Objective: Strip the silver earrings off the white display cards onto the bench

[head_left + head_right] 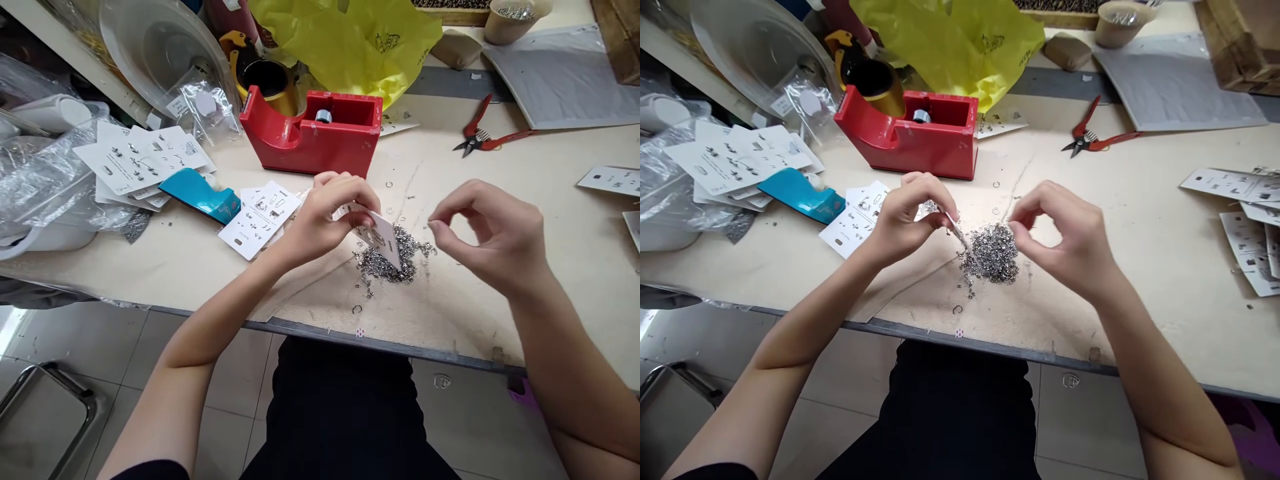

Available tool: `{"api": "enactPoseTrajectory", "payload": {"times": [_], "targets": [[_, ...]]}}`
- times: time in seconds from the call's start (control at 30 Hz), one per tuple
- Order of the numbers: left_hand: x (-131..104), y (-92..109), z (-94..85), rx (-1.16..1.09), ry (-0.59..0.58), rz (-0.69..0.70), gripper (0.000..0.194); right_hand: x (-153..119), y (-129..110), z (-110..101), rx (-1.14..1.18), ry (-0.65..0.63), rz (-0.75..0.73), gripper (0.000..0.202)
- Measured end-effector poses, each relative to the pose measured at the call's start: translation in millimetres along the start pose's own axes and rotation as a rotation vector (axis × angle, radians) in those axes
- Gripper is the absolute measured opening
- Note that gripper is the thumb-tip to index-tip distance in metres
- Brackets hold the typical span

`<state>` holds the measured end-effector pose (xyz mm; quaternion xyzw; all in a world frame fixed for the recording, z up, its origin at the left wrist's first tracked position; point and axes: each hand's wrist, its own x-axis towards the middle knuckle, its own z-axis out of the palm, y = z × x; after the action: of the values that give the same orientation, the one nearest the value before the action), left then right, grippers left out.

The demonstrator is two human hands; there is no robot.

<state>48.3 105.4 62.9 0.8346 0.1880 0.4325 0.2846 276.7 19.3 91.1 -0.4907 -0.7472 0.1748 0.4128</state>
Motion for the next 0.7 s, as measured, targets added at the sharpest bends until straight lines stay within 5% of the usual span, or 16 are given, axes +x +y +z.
{"api": "enactPoseTrajectory", "payload": {"times": [0.17,0.37,0.7], "targets": [[1.0,7.4,-1.2,-0.179,-0.049,-0.001,0.021,17.6,-22.2,34.7,0.408,0.040,0.085,0.008],[-0.1,12.5,0.0,-0.370,-0.076,-0.055,0.030,11.2,-20.6,48.7,0.616,0.036,0.155,0.007],[-0.4,14.8,1.8,-0.426,-0.093,-0.100,0.029,4.8,-22.6,50.1,0.557,0.045,0.118,0.006]]}}
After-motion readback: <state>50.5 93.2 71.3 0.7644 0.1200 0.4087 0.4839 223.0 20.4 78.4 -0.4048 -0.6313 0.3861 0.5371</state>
